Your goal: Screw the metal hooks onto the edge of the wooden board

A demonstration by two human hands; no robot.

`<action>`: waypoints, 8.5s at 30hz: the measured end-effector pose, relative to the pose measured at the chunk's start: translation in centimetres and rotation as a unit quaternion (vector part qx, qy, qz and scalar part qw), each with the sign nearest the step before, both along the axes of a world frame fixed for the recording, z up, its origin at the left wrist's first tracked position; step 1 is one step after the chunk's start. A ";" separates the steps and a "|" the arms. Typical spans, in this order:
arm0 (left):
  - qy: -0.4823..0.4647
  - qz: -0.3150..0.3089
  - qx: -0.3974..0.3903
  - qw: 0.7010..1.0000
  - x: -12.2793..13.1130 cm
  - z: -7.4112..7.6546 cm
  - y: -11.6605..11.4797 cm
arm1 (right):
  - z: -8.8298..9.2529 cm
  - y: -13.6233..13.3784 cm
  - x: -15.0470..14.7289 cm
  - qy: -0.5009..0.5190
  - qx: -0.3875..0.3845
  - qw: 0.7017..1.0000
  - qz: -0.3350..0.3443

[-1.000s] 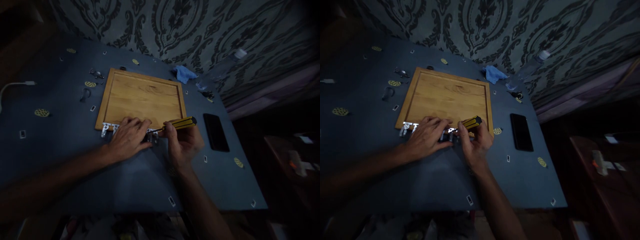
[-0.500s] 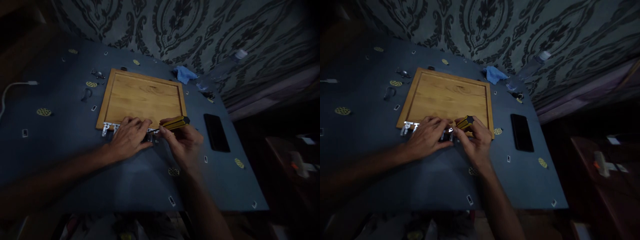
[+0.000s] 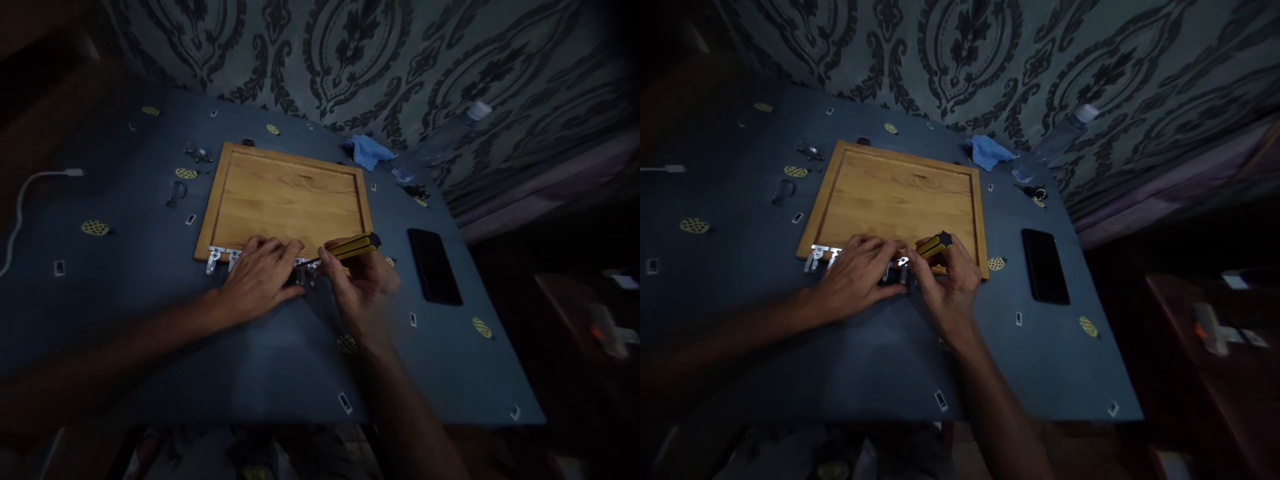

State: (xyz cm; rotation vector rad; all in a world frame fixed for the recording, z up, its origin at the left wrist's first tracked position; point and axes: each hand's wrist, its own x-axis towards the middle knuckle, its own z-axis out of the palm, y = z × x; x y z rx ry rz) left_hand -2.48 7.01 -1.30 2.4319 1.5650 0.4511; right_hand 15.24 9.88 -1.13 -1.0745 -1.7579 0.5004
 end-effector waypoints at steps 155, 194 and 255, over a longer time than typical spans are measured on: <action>-0.071 0.025 0.005 0.997 -5.0 0.1 -1.3 | 0.9 -0.7 -1.3 -0.021 0.038 0.999 0.019; -0.074 0.022 0.037 0.996 -5.0 -0.9 -1.6 | 2.4 -0.2 -4.5 -0.096 0.026 0.995 0.013; -0.059 0.010 0.062 0.996 -5.1 -0.8 -1.4 | 1.7 -1.0 -3.4 -0.055 0.031 0.989 0.134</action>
